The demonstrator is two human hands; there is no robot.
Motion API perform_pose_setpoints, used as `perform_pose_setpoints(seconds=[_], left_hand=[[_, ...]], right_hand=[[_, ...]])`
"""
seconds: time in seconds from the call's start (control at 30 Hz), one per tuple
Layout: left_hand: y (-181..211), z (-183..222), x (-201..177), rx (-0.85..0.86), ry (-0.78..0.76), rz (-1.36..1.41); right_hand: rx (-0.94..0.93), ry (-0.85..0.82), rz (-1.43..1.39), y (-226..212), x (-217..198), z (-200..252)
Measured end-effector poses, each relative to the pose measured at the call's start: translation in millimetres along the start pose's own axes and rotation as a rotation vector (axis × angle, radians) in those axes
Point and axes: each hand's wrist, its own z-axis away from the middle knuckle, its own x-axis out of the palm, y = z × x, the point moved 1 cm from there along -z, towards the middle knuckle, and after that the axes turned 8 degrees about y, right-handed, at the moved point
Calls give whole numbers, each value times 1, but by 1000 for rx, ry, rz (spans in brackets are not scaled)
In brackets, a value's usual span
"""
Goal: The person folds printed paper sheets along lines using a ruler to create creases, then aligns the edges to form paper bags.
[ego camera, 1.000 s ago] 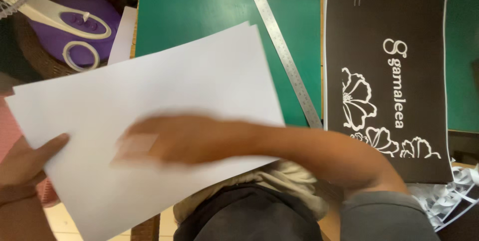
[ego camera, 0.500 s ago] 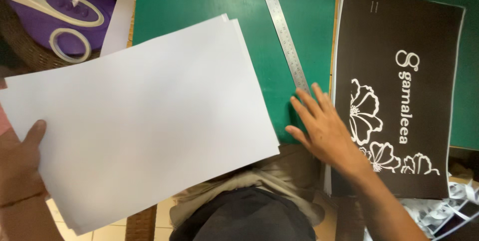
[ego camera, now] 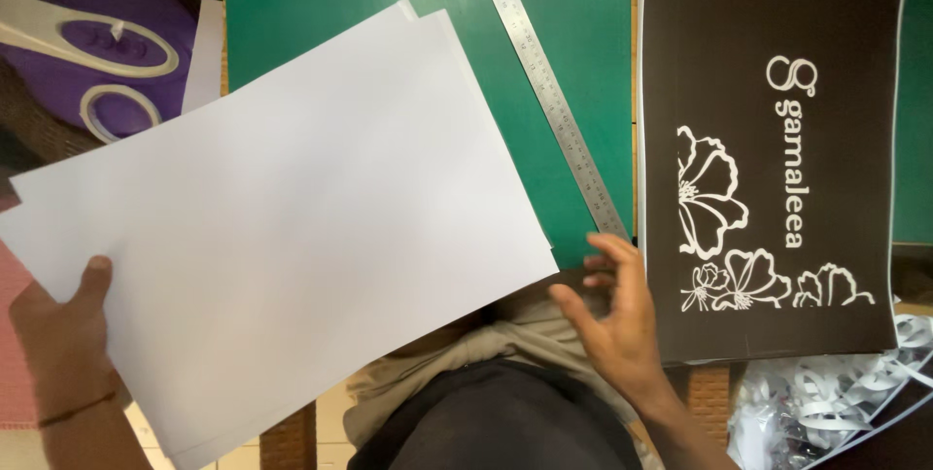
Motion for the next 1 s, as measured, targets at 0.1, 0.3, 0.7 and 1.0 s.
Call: perform_pose_setpoints(seconds=[0.1, 0.3, 0.7, 1.0], left_hand=[[-2, 9, -11, -190, -22, 116], [-25, 7, -17, -49, -97, 125], [9, 36, -7, -287, -14, 230], [8, 22, 4, -141, -266, 717]], right_hand=[[416, -194, -133, 44, 17, 28], [689, -354, -521, 69, 78, 32], [-274, 367, 241, -61, -40, -40], [-1247, -246, 586, -151, 98, -3]])
